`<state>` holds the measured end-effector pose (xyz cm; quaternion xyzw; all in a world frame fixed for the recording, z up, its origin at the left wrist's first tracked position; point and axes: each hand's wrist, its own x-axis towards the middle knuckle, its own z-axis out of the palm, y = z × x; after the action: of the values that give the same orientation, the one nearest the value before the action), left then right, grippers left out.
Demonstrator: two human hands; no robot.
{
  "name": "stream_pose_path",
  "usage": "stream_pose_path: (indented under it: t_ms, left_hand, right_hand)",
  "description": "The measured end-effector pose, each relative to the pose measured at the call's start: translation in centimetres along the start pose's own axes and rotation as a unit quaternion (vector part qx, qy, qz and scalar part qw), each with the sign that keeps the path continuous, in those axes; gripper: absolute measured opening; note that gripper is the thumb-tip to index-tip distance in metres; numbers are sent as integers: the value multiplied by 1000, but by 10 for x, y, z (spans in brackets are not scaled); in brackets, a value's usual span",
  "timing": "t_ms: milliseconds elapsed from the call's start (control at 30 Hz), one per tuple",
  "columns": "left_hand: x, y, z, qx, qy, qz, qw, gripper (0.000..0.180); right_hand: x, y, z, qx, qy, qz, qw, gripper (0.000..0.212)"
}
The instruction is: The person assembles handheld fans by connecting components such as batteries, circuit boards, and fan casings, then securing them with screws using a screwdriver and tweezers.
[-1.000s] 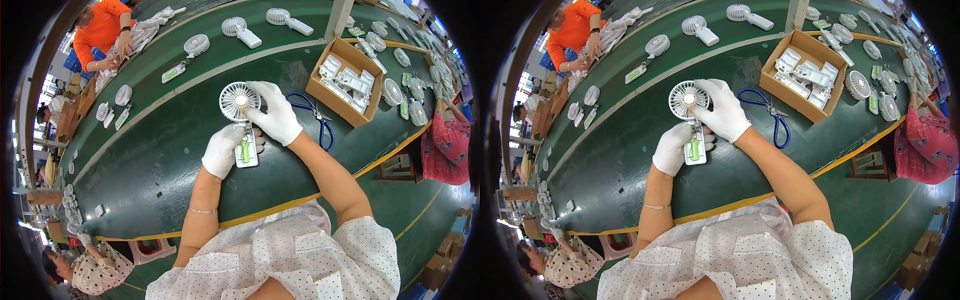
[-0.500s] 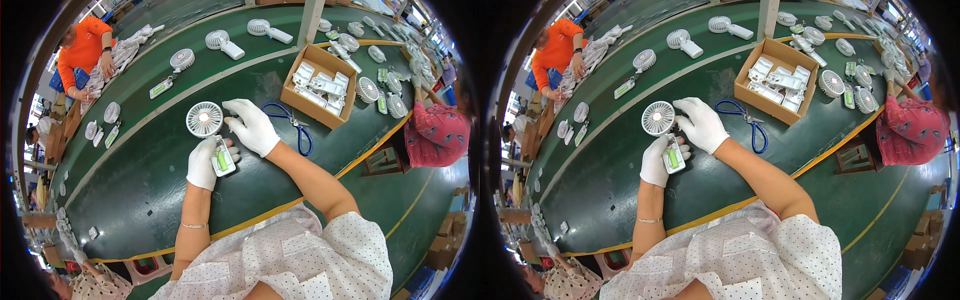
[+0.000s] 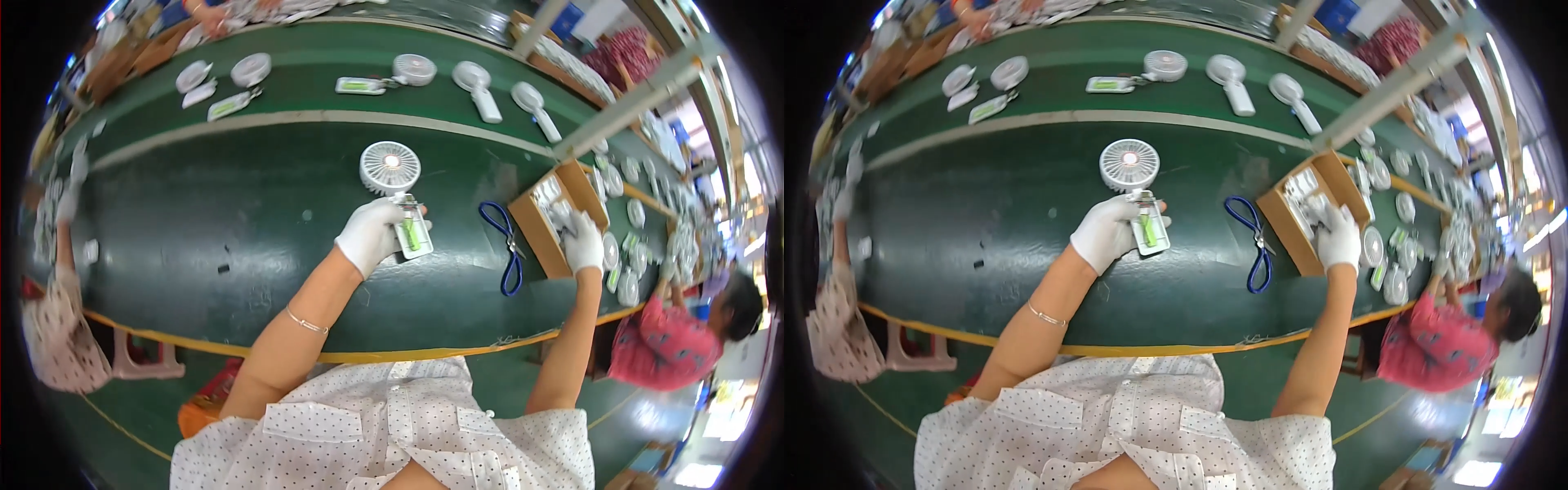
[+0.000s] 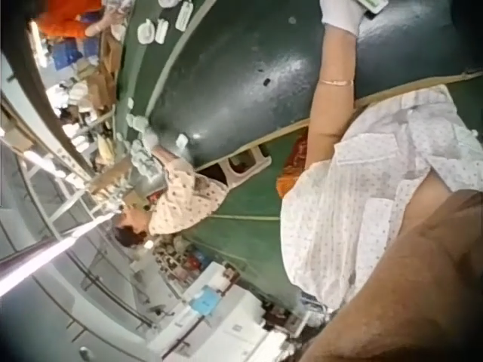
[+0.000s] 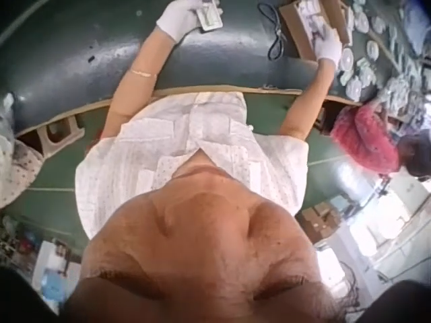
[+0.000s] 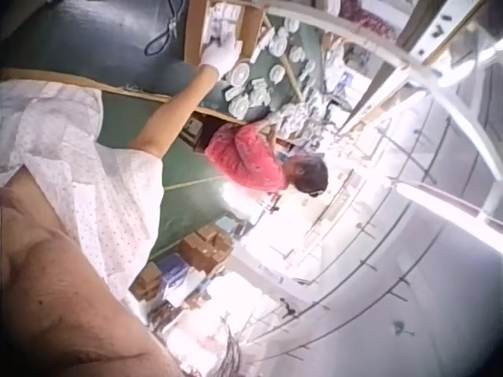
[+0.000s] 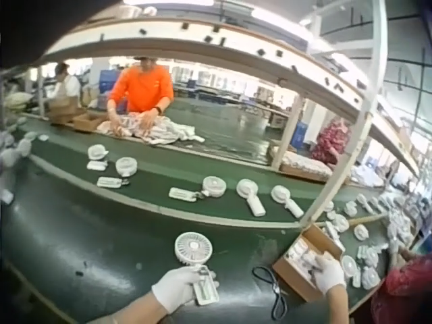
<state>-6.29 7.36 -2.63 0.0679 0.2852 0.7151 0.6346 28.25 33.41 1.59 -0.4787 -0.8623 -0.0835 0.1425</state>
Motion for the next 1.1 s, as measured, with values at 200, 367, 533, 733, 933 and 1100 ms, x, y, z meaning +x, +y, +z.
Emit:
stream_pose_path:
  t_ms: [200,367,533,733,933,1100]
  left_hand:
    - [-7,6,2,-6,30,2,1000,34]
    - [-10,10,2,-13,45,-15,999,30]
    - [-7,5,11,3,66,-12,998,31]
    - [-16,6,7,108,77,28,991,26]
    - [-14,9,10,150,98,16,984,25]
    - [-14,13,7,76,90,-11,993,23]
  right_hand:
    - [-9,-48,-36,105,67,56,991,36]
    - [-35,-140,-65,315,73,-23,946,38]
    - [-40,-187,-29,250,-52,-152,955,34]
    - [-37,-268,-51,486,-142,-133,852,28]
    - [-26,-276,-28,423,-120,-196,877,18]
    - [-30,-276,-15,477,-149,-108,859,20]
